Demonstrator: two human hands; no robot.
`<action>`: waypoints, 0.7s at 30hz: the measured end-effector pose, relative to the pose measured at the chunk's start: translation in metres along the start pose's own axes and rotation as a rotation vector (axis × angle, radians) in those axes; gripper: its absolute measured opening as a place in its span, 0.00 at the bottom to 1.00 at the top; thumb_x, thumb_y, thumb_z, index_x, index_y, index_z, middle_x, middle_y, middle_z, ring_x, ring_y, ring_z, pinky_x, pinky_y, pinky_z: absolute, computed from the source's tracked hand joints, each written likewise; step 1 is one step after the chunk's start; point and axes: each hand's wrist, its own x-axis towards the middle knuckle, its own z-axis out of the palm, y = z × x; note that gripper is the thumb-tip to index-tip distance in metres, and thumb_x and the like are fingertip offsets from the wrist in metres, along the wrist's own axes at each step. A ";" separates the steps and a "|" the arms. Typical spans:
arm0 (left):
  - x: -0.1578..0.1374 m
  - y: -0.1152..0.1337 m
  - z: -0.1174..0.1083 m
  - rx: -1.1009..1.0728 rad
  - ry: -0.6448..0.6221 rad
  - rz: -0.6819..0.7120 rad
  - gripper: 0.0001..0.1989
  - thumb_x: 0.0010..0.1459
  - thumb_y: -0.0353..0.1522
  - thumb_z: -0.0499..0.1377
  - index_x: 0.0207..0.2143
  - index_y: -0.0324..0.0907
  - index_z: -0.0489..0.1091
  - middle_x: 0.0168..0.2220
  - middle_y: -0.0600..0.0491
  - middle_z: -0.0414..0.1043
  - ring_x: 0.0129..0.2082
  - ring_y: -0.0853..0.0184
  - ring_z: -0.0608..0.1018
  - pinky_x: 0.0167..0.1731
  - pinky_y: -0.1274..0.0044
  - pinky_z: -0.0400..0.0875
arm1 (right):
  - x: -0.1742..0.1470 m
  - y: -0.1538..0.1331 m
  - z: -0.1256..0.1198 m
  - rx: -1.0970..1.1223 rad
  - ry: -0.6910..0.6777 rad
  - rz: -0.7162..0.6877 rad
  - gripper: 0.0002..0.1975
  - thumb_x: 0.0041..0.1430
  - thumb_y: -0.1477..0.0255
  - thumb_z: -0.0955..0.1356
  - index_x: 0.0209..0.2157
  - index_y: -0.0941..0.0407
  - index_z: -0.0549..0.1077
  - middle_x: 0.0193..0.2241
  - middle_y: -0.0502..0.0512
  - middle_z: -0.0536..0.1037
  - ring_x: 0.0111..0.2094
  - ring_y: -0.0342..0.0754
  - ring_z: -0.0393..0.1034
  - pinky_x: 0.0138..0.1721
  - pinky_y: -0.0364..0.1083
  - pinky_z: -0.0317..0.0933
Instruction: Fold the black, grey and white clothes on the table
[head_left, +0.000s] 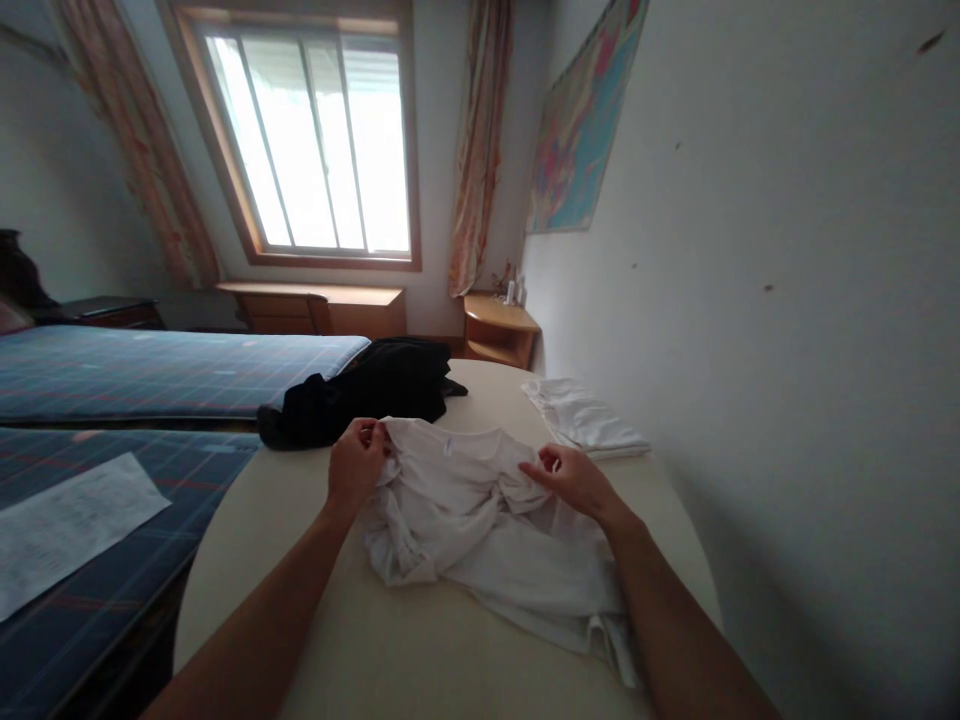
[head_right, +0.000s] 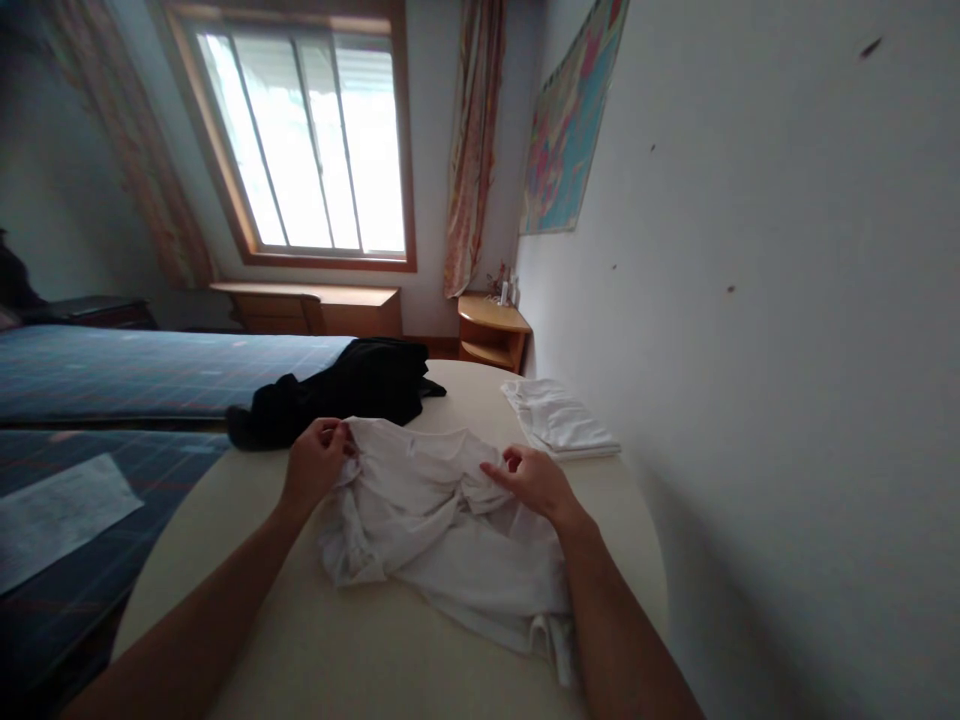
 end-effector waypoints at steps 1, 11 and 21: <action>0.002 -0.003 0.000 -0.046 0.012 -0.004 0.11 0.61 0.39 0.54 0.38 0.41 0.70 0.32 0.49 0.79 0.29 0.62 0.81 0.30 0.76 0.71 | -0.001 0.000 -0.001 -0.001 -0.059 -0.002 0.20 0.53 0.51 0.69 0.25 0.55 0.75 0.21 0.50 0.76 0.23 0.45 0.67 0.24 0.42 0.55; -0.008 -0.014 0.022 0.076 -0.110 0.318 0.40 0.59 0.40 0.58 0.68 0.36 0.44 0.69 0.38 0.48 0.69 0.54 0.53 0.66 0.62 0.52 | 0.017 0.007 0.013 0.718 0.242 0.109 0.26 0.58 0.48 0.65 0.49 0.52 0.65 0.46 0.63 0.80 0.42 0.53 0.78 0.33 0.47 0.70; -0.040 0.025 0.011 0.300 -0.508 0.551 0.17 0.59 0.42 0.59 0.49 0.44 0.70 0.44 0.48 0.74 0.43 0.59 0.77 0.46 0.68 0.71 | 0.003 0.023 0.023 -0.022 -0.004 -0.057 0.22 0.51 0.64 0.73 0.48 0.54 0.75 0.47 0.60 0.79 0.49 0.59 0.73 0.52 0.56 0.64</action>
